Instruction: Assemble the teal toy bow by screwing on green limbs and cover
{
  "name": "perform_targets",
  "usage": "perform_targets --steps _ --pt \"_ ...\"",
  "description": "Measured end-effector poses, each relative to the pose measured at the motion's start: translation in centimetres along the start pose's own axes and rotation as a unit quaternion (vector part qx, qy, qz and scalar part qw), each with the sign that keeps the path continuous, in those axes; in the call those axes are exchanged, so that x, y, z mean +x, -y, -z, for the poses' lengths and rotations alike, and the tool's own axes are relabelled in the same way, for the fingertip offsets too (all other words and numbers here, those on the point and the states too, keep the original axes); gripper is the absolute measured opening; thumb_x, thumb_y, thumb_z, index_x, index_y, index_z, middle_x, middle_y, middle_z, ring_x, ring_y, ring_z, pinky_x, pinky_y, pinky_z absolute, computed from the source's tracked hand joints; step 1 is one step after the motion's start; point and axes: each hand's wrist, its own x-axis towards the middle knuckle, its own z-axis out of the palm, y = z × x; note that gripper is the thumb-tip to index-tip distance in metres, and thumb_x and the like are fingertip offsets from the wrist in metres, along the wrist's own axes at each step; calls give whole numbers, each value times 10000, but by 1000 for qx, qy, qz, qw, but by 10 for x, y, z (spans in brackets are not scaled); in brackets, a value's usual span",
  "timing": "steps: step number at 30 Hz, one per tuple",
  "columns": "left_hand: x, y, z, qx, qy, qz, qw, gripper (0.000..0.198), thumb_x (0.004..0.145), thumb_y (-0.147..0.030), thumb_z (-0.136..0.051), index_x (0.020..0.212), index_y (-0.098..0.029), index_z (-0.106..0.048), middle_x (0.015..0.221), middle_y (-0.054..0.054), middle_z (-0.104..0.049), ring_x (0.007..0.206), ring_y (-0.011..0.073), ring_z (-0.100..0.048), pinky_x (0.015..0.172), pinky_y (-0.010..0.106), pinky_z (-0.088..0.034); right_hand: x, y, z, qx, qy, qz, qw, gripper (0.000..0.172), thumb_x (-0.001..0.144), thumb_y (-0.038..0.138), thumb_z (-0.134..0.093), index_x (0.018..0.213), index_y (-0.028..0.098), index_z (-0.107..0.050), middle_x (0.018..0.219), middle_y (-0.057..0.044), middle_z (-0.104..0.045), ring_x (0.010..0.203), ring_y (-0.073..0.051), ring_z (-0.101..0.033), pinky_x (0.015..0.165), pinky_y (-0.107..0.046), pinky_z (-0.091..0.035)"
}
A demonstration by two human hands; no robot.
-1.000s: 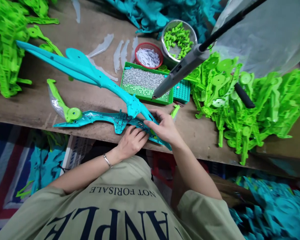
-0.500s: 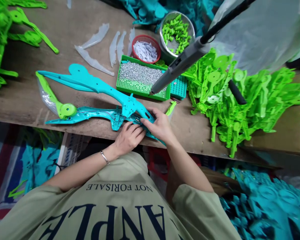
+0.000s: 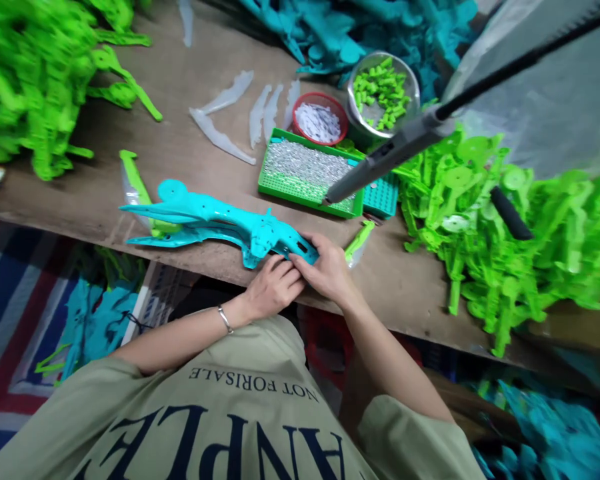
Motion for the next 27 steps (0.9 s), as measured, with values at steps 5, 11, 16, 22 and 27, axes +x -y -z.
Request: perform_targets --steps 5,11,16,22,27 --pt "-1 2 1 0 8 -20 1000 270 1015 -143 -455 1065 -156 -721 1021 73 -756 1038 206 -662 987 404 -487 3 -8 1 14 5 36 999 444 837 419 -643 1214 192 -694 1188 -123 -758 1076 -306 -724 969 -487 -569" --pt "-11 -6 -3 0 43 2 999 305 994 -150 -497 1232 -130 -687 1152 131 -750 1215 238 -635 1063 416 -477 4 -8 0 -3 13 64 998 436 854 462 -644 1214 226 -717 1178 -109 -768 1059 -315 -735 956 -485 -585" --pt "-17 -14 -5 19 30 14 999 347 999 -166 -485 1292 -131 -668 1266 142 -726 1293 257 -609 1091 433 -485 5 -9 -1 -26 13 69 997 444 868 489 -633 1207 218 -727 1167 -119 -770 1040 -317 -740 944 -475 -586" --pt "-22 -7 -3 8 28 -14 999 338 1006 -151 -467 1264 -120 -684 1258 150 -734 1281 251 -638 1151 440 -477 7 -10 -2 -37 26 64 997 466 867 505 -624 1221 219 -723 1148 -114 -772 1031 -316 -740 923 -461 -586" --pt "-32 3 19 -18 -22 -102 994 314 1004 -132 -466 1196 -140 -713 1245 118 -745 1227 212 -673 1131 390 -505 6 -11 -5 -51 16 69 996 472 878 524 -613 1228 224 -717 1115 -116 -774 1005 -324 -736 900 -472 -582"
